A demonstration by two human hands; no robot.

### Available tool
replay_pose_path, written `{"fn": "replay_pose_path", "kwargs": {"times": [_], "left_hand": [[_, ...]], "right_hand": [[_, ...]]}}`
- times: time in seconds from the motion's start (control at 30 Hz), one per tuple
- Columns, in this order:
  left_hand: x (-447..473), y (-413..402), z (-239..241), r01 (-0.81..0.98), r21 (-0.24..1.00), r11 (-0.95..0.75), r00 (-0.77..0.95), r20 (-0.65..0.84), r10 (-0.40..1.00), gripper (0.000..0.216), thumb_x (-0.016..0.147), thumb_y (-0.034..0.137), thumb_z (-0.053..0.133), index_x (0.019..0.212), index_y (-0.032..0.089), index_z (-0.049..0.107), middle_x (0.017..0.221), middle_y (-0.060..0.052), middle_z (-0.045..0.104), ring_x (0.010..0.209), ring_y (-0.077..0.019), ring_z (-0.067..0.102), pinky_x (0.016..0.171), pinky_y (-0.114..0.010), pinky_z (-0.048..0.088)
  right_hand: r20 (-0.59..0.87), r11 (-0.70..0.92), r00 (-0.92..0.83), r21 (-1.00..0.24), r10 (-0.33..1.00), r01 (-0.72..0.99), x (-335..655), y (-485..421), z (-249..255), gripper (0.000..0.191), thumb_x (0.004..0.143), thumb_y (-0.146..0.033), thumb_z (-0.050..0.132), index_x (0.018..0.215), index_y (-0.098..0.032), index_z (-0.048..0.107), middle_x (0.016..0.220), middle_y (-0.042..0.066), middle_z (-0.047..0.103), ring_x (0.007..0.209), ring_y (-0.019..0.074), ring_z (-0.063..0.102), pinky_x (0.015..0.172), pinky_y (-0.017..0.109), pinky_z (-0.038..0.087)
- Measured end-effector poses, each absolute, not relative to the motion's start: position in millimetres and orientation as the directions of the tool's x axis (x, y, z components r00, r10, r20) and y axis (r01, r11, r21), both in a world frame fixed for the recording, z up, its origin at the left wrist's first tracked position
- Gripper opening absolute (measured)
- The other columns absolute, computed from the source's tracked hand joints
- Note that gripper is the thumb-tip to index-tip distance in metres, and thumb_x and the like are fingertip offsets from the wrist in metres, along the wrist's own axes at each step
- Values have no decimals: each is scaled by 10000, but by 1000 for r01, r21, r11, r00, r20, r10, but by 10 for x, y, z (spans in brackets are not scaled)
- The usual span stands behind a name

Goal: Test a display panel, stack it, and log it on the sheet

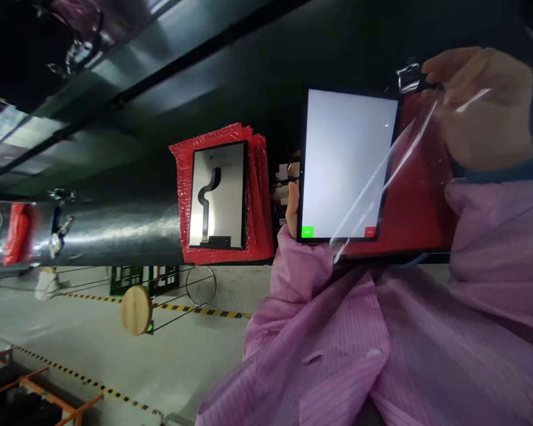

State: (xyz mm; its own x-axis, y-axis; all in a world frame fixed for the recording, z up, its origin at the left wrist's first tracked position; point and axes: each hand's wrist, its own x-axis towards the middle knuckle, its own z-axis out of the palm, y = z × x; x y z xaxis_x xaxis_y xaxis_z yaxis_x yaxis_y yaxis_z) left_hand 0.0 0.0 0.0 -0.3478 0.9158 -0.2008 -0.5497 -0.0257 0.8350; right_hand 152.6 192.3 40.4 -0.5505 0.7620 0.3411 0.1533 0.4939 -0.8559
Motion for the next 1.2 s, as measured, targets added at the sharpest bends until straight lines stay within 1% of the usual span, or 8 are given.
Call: {"fn": "replay_pose_path", "kwargs": {"times": [0.17, 0.3, 0.47, 0.57, 0.7, 0.87, 1.0, 1.2], "left_hand": [[-5, 28, 75, -574, 815, 80, -228, -253, 940, 836, 971, 672, -25, 1292, 215, 596, 1370, -60, 625, 1276, -277, 592, 945, -467, 560], [61, 56, 215, -538, 839, 84, -303, -286, 909, 713, 996, 643, 83, 1327, 230, 560, 1378, -61, 615, 1263, -253, 609, 961, -445, 584], [329, 229, 475, -228, 973, 27, -361, -110, 926, 426, 1008, 290, 419, 1432, 308, 460, 1439, 34, 564, 1383, -212, 506, 1052, -403, 548], [519, 360, 601, -75, 997, -17, -284, -5, 959, 496, 963, 178, 502, 1432, 325, 436, 1532, 79, 458, 1491, -171, 335, 1187, -387, 426], [596, 292, 590, 122, 988, -94, -277, 125, 953, 384, 1019, 311, 446, 1402, 312, 468, 1544, 32, 449, 1481, -167, 356, 1229, -391, 356], [387, -238, 106, 697, 697, 169, -567, 391, 725, 282, 1005, 332, 430, 1000, 193, 675, 1018, -106, 619, 1020, -224, 604, 955, -405, 513], [226, -555, -358, 808, 363, 464, -585, 401, 705, 299, 975, 291, 475, 1183, 152, 641, 1069, -143, 553, 1000, -253, 541, 932, -432, 494], [220, -592, -502, 853, 199, 483, -520, 406, 751, 354, 980, 283, 485, 1290, 192, 631, 1165, -162, 497, 1035, -267, 512, 929, -440, 485]], "right_hand": [[515, 653, -457, -724, 726, 222, 1520, 2032, 235, 316, 779, -184, 745, 1083, -212, 662, 1254, 75, 634, 1194, 239, 565, 1087, 454, 420], [519, 682, -447, -610, 729, 404, 1497, 1937, 246, 311, 965, -336, 550, 1264, -255, 578, 1314, 78, 594, 1247, 247, 495, 1082, 440, 404], [582, 772, -547, -599, 602, 212, 1524, 1745, 350, 456, 1037, -432, 320, 1471, -346, 430, 1520, 21, 435, 1403, 248, 383, 1147, 453, 354], [619, 820, -594, -557, 513, 128, 1540, 1649, 376, 553, 1014, -608, 242, 1434, -377, 517, 1617, -25, 281, 1466, 267, 276, 1190, 485, 300], [646, 820, -554, -560, 525, 124, 1562, 1614, 368, 641, 976, -702, 230, 1238, -346, 693, 1609, -33, 294, 1448, 288, 292, 1161, 486, 346], [646, 822, -537, -540, 542, 181, 1585, 1631, 351, 622, 977, -688, 215, 1243, -378, 684, 1596, -47, 310, 1413, 308, 331, 1129, 491, 370], [655, 830, -536, -529, 532, 176, 1577, 1638, 341, 628, 977, -699, 222, 1247, -372, 684, 1579, -38, 335, 1404, 315, 336, 1108, 504, 379], [650, 834, -550, -521, 525, 181, 1595, 1625, 359, 592, 987, -662, 247, 1276, -361, 667, 1567, -10, 360, 1402, 315, 335, 1113, 503, 372]]}}
